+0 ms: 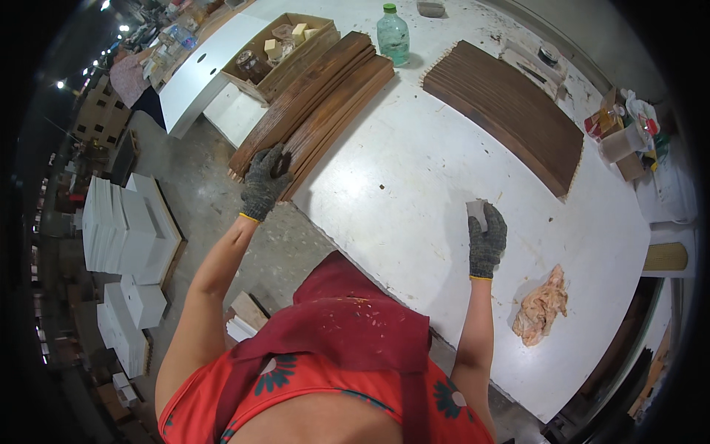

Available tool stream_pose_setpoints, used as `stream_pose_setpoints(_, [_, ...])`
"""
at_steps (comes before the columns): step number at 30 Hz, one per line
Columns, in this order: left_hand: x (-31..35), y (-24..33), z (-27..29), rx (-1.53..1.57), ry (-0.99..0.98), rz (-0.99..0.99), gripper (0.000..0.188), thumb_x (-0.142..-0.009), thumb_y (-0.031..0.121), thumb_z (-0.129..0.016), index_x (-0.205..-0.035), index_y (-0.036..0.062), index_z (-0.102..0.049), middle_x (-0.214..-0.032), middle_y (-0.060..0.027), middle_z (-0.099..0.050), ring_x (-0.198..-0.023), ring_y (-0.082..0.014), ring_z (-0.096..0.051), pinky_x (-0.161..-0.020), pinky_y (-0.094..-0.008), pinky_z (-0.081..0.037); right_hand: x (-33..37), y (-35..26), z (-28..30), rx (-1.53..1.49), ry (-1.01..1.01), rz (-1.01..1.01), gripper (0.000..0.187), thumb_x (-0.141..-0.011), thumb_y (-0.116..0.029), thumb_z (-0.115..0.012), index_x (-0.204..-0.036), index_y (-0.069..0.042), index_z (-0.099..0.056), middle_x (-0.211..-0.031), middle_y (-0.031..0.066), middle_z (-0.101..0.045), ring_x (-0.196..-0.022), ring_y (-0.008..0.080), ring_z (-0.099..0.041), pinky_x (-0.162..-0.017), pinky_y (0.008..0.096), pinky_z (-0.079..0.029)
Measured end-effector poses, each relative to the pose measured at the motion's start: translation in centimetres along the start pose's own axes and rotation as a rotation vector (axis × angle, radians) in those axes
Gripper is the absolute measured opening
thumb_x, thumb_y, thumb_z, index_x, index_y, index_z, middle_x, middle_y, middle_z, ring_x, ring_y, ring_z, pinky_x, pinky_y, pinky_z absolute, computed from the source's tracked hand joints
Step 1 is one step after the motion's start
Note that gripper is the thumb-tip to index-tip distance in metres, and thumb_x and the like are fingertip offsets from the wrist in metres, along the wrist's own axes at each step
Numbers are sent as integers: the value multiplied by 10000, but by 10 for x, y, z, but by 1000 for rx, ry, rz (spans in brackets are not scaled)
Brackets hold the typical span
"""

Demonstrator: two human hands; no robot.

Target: The person sands the surfaces and edges of several wooden slats using a sanding block. They pick up the slats one at a time, sand both sides and the ends, and then set them aside on the workbench.

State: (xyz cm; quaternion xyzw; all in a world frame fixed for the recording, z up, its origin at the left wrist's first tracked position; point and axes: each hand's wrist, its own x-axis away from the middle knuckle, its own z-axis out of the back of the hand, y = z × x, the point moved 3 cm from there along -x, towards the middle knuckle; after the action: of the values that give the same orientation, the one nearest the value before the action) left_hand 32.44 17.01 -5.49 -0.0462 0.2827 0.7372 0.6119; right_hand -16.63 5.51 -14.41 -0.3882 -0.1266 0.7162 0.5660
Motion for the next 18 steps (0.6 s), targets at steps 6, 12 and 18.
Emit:
stream_pose_setpoints(6, [22, 22, 8, 146, 137, -48, 507, -715, 5, -741, -1200, 76, -612, -1196, -122, -564, -1067, -286, -574, -935, -393, -469, 0, -1, 0, 81, -42, 6, 424, -811, -146, -687, -1217, -53, -608, -1207, 135, -612, -1133, 263, -565, -993, 372, -431])
stream_pose_setpoints(12, [68, 60, 2, 646, -53, 89, 399, -791, 7, -701, -1178, 74, -636, -1038, -110, -668, -1010, -237, -611, -870, -333, -492, 3, -5, -5, 1, -17, -90, 421, -841, -129, -664, -1237, -11, -581, -1228, 142, -595, -1133, 256, -559, -986, 370, -435])
stream_pose_setpoints(18, [74, 65, -38, 1047, -247, 473, 307, -871, 128, -646, -1171, 61, -640, -1114, -117, -638, -986, -234, -622, -866, -339, -498, 19, -16, -13, -310, 170, -305, 421, -899, -116, -612, -1278, 44, -522, -1263, 145, -557, -1159, 228, -529, -1009, 347, -421])
